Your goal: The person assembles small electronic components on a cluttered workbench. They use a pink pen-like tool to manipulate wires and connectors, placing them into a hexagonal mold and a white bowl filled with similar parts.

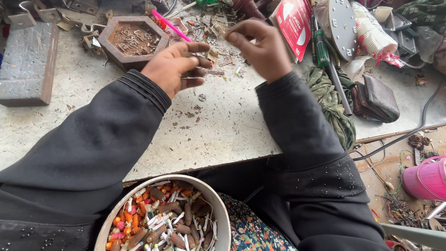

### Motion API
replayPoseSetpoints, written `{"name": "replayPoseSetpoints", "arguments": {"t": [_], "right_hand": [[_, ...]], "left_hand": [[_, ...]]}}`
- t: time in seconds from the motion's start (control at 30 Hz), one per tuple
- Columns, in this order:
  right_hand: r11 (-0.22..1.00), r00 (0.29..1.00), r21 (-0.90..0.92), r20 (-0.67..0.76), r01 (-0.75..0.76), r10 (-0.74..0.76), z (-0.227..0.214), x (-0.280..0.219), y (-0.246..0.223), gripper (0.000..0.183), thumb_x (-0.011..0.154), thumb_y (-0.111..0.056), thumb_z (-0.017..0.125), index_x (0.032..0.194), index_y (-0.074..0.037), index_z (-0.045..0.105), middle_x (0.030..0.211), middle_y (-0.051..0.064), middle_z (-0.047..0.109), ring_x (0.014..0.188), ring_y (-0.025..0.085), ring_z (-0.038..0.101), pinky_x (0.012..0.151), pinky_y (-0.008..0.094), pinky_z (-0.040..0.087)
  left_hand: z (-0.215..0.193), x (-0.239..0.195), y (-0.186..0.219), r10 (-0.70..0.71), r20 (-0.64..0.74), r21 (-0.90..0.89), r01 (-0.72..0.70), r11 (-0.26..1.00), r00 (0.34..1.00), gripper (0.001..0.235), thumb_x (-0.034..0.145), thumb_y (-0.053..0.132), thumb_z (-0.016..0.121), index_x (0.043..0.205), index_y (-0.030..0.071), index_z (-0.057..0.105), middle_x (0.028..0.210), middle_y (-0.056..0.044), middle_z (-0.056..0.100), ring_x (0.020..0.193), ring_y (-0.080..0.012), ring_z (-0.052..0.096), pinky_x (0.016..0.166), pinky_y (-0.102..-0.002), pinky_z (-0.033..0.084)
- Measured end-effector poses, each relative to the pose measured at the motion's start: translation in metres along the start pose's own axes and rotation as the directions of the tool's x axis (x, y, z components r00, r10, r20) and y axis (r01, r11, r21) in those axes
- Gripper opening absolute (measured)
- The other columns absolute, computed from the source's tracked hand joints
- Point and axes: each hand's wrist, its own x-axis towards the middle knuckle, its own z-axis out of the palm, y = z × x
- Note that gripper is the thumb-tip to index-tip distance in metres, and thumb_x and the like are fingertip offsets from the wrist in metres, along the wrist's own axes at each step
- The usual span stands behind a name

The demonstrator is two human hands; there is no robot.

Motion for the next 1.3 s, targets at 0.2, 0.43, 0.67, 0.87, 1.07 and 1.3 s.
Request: {"name": "replayPoseSetpoints", "arguments": {"t": [0.2, 0.43, 0.67, 0.87, 1.07, 1.3], "right_hand": [[0.919, 0.986, -0.376, 0.062, -0.119, 0.154, -0.022, -0.002, 0.007, 0.015, 0.092, -0.016, 0.078, 0.104, -0.007, 0.079, 0.104, 0.008, 0.067, 0.092, 0.017, 0.067, 0.081, 0.031, 0.056], [0.689, 0.978, -0.724, 0.156, 0.017, 0.139, 0.019, -0.002, 0.016, 0.012, 0.083, -0.020, 0.077, 0.090, -0.010, 0.076, 0.092, 0.009, 0.072, 0.098, 0.032, 0.067, 0.089, 0.046, 0.052], [0.779, 0.989, -0.626, 0.131, 0.027, 0.071, 0.014, -0.006, 0.013, 0.015, 0.081, -0.008, 0.069, 0.096, -0.007, 0.069, 0.090, 0.009, 0.070, 0.096, 0.031, 0.066, 0.086, 0.044, 0.051], [0.779, 0.972, -0.605, 0.233, 0.164, -0.023, 0.015, -0.005, 0.007, 0.010, 0.082, -0.013, 0.074, 0.092, -0.011, 0.076, 0.097, 0.006, 0.071, 0.101, 0.031, 0.063, 0.089, 0.044, 0.051], [0.771, 0.962, -0.633, 0.245, 0.067, 0.117, 0.014, -0.004, -0.002, 0.010, 0.080, -0.017, 0.076, 0.085, -0.008, 0.073, 0.092, 0.008, 0.069, 0.099, 0.031, 0.062, 0.086, 0.045, 0.051], [0.916, 0.949, -0.401, 0.279, -0.023, 0.146, 0.019, -0.004, -0.008, 0.013, 0.087, -0.015, 0.069, 0.095, -0.006, 0.068, 0.092, 0.008, 0.068, 0.090, 0.027, 0.068, 0.082, 0.038, 0.055]], "left_hand": [[0.000, -0.004, 0.007, 0.009, -0.168, -0.009, -0.011, 1.000, 0.986, 0.021, 0.105, 0.024, 0.056, 0.119, 0.011, 0.066, 0.083, 0.005, 0.057, 0.065, -0.0020, 0.049, 0.053, -0.019, 0.047], [0.001, -0.005, 0.007, 0.015, -0.138, -0.003, -0.016, 1.000, 0.990, 0.022, 0.105, 0.028, 0.056, 0.117, 0.012, 0.065, 0.080, 0.006, 0.056, 0.061, -0.0010, 0.042, 0.045, -0.017, 0.036], [0.003, -0.011, 0.010, 0.026, -0.168, 0.027, -0.021, 0.999, 0.985, 0.027, 0.107, 0.030, 0.050, 0.116, 0.012, 0.068, 0.079, 0.007, 0.055, 0.066, -0.0033, 0.050, 0.057, -0.022, 0.049], [0.000, -0.010, 0.008, 0.043, -0.161, 0.050, -0.036, 0.998, 0.986, 0.026, 0.107, 0.030, 0.049, 0.115, 0.013, 0.067, 0.078, 0.008, 0.055, 0.068, -0.0037, 0.055, 0.061, -0.024, 0.055], [-0.001, -0.004, 0.005, 0.032, -0.158, 0.022, -0.029, 0.999, 0.987, 0.024, 0.107, 0.029, 0.053, 0.115, 0.011, 0.068, 0.077, 0.006, 0.055, 0.064, -0.0026, 0.048, 0.053, -0.021, 0.047], [-0.005, -0.003, 0.002, 0.053, -0.147, -0.004, -0.054, 0.999, 0.988, 0.023, 0.107, 0.026, 0.053, 0.116, 0.010, 0.067, 0.079, 0.006, 0.056, 0.064, -0.0022, 0.047, 0.052, -0.019, 0.045]]}}
